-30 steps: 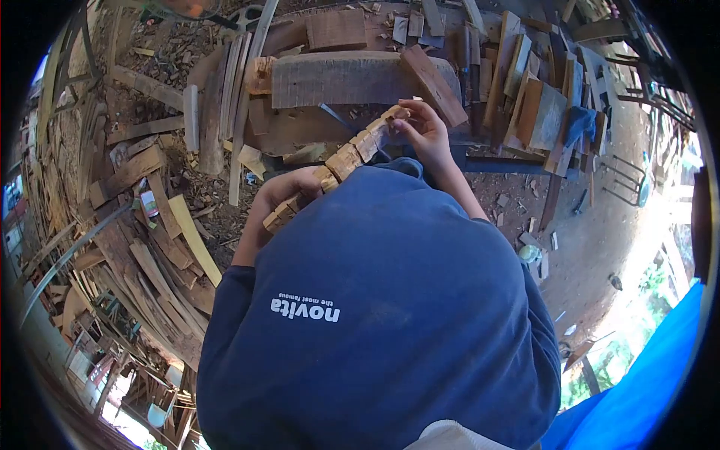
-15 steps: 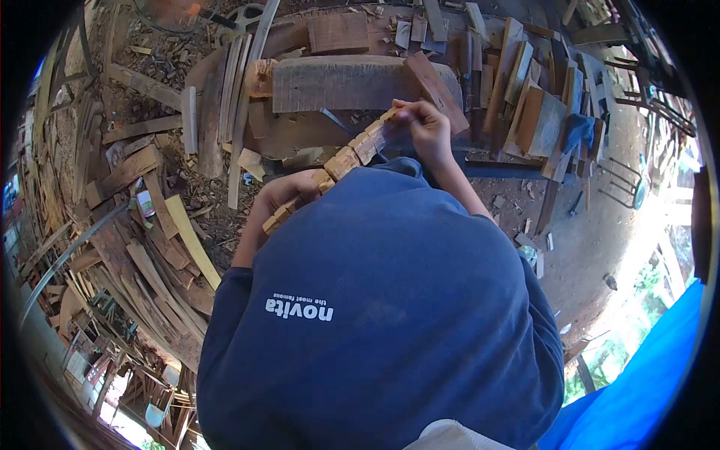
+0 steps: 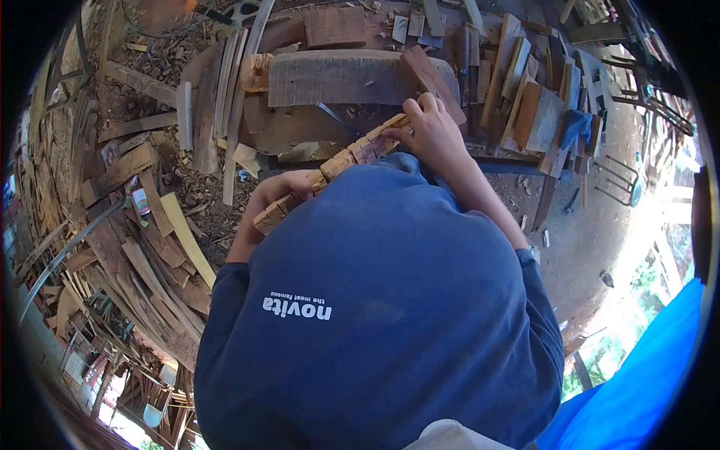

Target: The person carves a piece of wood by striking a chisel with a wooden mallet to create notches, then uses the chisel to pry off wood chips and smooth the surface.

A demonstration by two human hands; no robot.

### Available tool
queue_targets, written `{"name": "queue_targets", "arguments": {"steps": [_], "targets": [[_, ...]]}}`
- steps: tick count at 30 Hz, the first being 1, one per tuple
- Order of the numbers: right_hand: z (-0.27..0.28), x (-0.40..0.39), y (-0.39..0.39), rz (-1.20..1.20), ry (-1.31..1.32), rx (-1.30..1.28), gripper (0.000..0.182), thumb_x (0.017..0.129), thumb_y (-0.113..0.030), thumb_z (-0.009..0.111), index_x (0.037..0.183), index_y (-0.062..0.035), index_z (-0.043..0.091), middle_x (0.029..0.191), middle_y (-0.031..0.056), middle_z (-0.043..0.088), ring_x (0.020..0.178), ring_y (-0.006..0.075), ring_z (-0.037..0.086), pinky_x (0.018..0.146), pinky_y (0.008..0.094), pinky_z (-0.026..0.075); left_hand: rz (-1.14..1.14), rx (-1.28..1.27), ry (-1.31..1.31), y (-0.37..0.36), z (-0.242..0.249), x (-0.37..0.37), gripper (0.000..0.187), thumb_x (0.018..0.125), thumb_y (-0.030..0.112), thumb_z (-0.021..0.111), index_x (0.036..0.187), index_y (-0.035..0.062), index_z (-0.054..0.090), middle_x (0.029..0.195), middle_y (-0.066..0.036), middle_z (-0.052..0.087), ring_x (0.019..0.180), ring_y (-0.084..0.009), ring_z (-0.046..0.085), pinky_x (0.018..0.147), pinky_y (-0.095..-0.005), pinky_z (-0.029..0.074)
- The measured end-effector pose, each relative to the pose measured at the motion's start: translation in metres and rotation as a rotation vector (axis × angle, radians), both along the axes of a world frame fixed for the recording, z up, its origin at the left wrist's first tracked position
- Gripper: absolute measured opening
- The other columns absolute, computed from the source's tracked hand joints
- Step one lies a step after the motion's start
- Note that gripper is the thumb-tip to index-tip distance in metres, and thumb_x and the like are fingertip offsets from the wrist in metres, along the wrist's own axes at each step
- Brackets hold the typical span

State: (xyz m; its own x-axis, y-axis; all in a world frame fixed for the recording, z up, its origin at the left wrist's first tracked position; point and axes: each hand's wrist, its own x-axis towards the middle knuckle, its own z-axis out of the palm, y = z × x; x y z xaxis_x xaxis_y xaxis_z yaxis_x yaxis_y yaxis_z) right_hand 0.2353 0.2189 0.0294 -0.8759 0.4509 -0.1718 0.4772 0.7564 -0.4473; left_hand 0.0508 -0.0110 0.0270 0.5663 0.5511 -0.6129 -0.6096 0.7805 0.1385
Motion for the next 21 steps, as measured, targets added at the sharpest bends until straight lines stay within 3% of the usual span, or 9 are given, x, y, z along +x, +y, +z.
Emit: {"name": "queue_targets", "arguments": {"steps": [4, 6, 10, 14, 21], "targets": [[-0.002, 0.003, 0.004, 0.113, -0.008, 0.053, 0.045, 0.085, -0.047, 0.068, 0.101, -0.0064, 0.058, 0.101, 0.0138, 0.055, 0.098, 0.0316, 0.060, 0.079, 0.0427, 0.052, -0.010, -0.005, -0.001, -0.007, 0.003, -0.009, 0.061, 0.072, 0.013, 0.072, 0.128, -0.0035, 0.052, 0.114, -0.014, 0.063, 0.090, -0.0174, 0.065, 0.075, -0.0280, 0.055], [0.004, 0.006, 0.008, 0.235, 0.087, 0.145, 0.035, 0.083, -0.042, 0.069, 0.095, -0.0096, 0.063, 0.090, 0.0075, 0.057, 0.089, 0.0286, 0.063, 0.072, 0.0407, 0.055, -0.018, -0.004, -0.007, -0.001, 0.000, -0.015, 0.061, 0.072, 0.013, 0.072, 0.127, -0.0034, 0.052, 0.113, -0.014, 0.064, 0.090, -0.0173, 0.065, 0.074, -0.0279, 0.055], [-0.003, 0.014, 0.007, 0.366, 0.104, 0.152, 0.026, 0.084, -0.035, 0.068, 0.090, -0.0097, 0.064, 0.085, 0.0058, 0.060, 0.086, 0.0270, 0.065, 0.068, 0.0398, 0.055, -0.021, -0.004, -0.017, -0.014, 0.005, -0.017, 0.060, 0.072, 0.013, 0.072, 0.127, -0.0033, 0.053, 0.112, -0.014, 0.064, 0.089, -0.0171, 0.066, 0.073, -0.0277, 0.055], [-0.004, 0.023, 0.010, 0.479, 0.040, -0.162, 0.016, 0.088, -0.020, 0.062, 0.083, -0.0046, 0.061, 0.079, 0.0131, 0.062, 0.077, 0.0320, 0.065, 0.067, 0.0420, 0.053, -0.028, -0.003, -0.031, -0.011, 0.004, -0.017, 0.060, 0.072, 0.013, 0.072, 0.126, -0.0032, 0.053, 0.111, -0.013, 0.065, 0.088, -0.0169, 0.066, 0.072, -0.0275, 0.055], [0.016, 0.032, 0.015, 0.468, 0.191, -0.418, 0.011, 0.084, -0.010, 0.062, 0.079, -0.0009, 0.059, 0.075, 0.0168, 0.061, 0.072, 0.0365, 0.063, 0.065, 0.0454, 0.050, 0.020, -0.096, 0.174, -0.025, 0.018, -0.021, 0.038, 0.065, 0.009, 0.068, 0.101, -0.0026, 0.064, 0.082, -0.007, 0.063, 0.062, -0.0122, 0.059, 0.049, -0.0218, 0.043]]}}
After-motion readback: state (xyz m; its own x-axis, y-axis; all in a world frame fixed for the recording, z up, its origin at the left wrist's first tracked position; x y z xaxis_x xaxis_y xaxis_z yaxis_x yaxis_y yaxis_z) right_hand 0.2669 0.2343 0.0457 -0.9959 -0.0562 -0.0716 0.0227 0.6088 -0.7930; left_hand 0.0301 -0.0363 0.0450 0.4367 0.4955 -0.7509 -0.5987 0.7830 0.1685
